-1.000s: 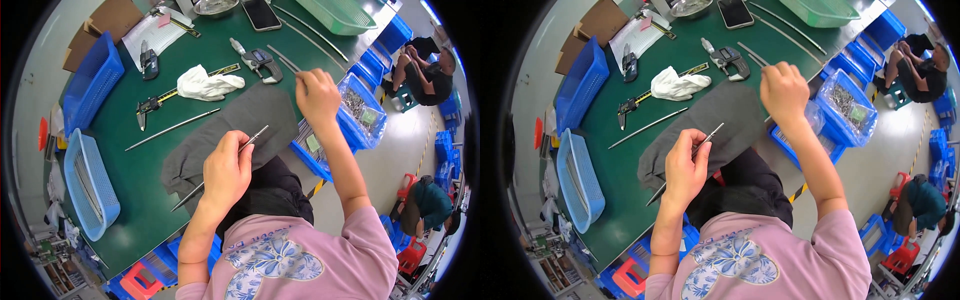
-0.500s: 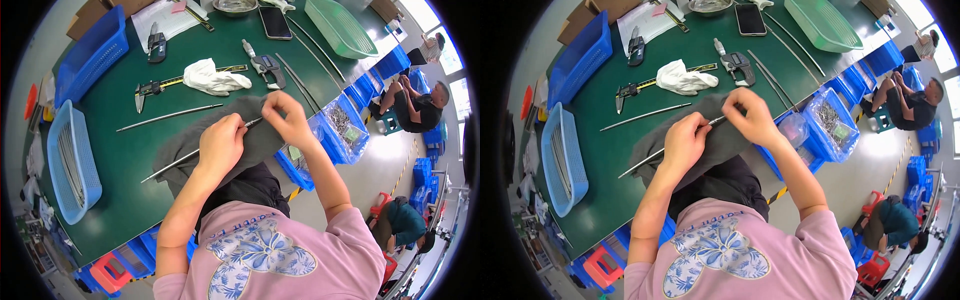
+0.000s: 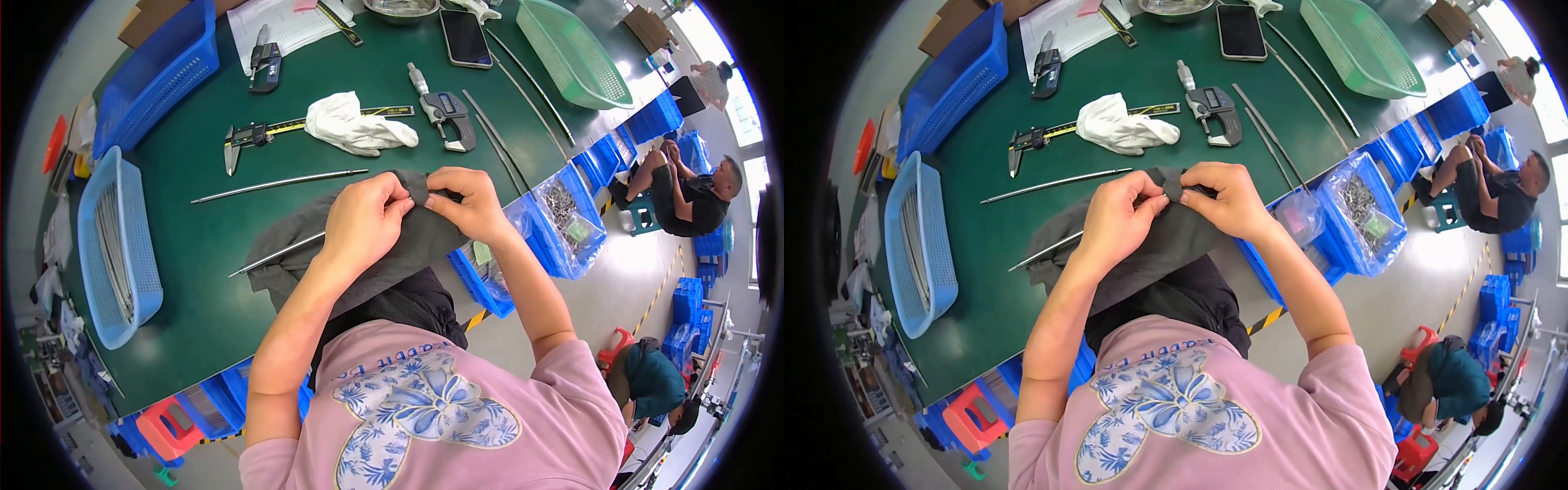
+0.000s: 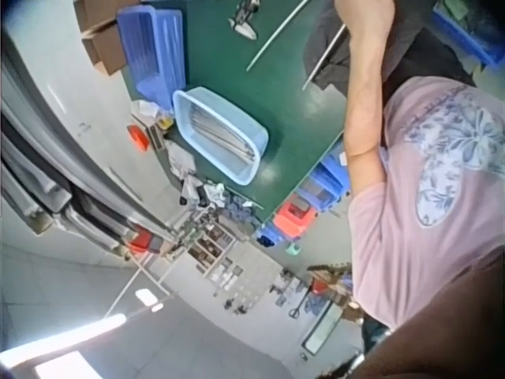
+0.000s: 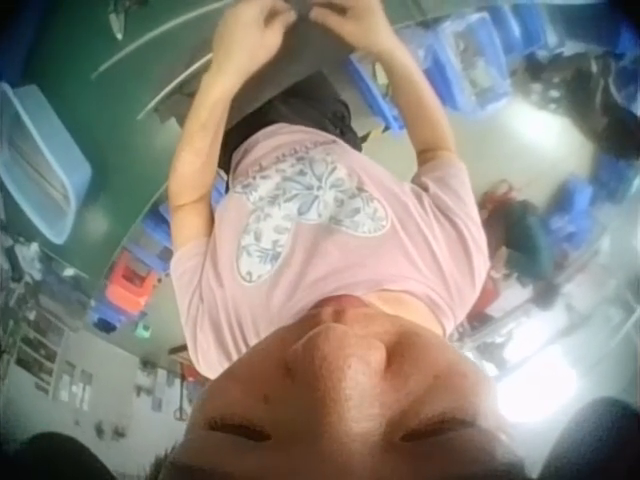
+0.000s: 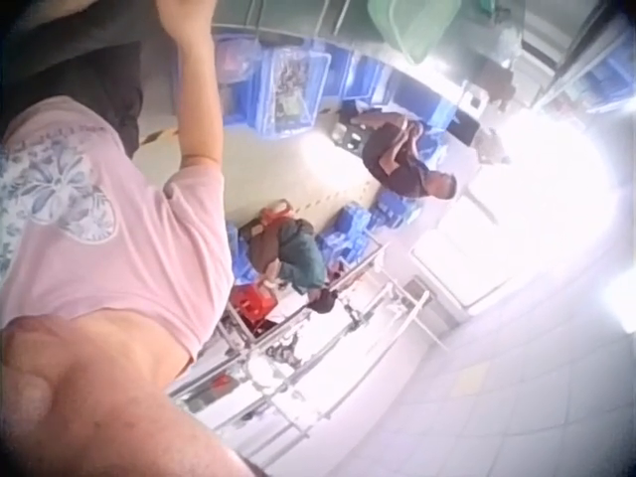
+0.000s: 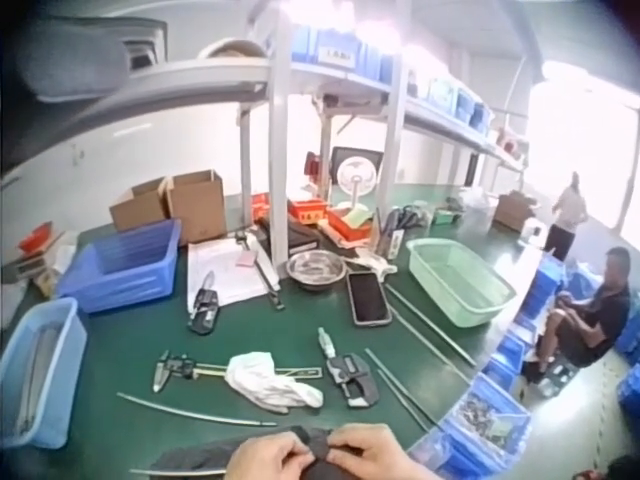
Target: Measure the dimensions of metal rods using a digital micrometer and use a hand file to adjust the rod ends.
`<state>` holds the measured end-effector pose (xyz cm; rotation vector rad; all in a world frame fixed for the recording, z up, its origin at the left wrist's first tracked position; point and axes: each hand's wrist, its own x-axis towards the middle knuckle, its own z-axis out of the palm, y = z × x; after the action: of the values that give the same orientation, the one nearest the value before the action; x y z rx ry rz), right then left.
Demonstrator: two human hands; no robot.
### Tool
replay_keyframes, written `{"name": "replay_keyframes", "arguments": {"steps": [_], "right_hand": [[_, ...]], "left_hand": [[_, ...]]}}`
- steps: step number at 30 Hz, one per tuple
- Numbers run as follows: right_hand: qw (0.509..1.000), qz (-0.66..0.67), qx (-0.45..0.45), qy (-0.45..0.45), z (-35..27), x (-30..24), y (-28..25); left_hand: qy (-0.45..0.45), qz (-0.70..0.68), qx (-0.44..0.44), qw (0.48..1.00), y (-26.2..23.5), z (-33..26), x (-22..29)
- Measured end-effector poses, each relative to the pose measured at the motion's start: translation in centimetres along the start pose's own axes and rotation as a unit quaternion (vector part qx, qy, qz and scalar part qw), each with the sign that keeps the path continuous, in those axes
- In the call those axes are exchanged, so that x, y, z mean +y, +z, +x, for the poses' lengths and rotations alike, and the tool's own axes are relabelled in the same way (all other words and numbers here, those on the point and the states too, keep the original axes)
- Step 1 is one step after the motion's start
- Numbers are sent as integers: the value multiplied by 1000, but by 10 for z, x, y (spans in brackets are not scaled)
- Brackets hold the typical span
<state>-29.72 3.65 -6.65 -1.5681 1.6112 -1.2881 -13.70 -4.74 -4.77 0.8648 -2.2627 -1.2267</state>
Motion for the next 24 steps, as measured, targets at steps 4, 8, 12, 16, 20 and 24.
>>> {"name": "replay_keyframes", "arguments": {"steps": [4, 8, 12, 16, 20, 24], "right_hand": [[1000, 12, -4, -7, 3, 2, 1], [999, -35, 13, -2, 3, 1, 5], [997, -48, 26, 61, 5, -2, 7], [984, 128, 33, 119, 2, 5, 6], [992, 70, 41, 98, 0, -1, 4], [994, 54, 41, 89, 0, 0, 4]], "left_hand": [[-1, 21, -9, 1000, -2, 3, 1], [-19, 22, -19, 999, -2, 4, 1], [-7, 25, -17, 1000, -3, 5, 4], [-21, 10, -25, 999, -4, 7, 3], [-55, -22, -49, 997, -5, 10, 0], [-93, -77, -86, 989, -7, 11, 0]]}}
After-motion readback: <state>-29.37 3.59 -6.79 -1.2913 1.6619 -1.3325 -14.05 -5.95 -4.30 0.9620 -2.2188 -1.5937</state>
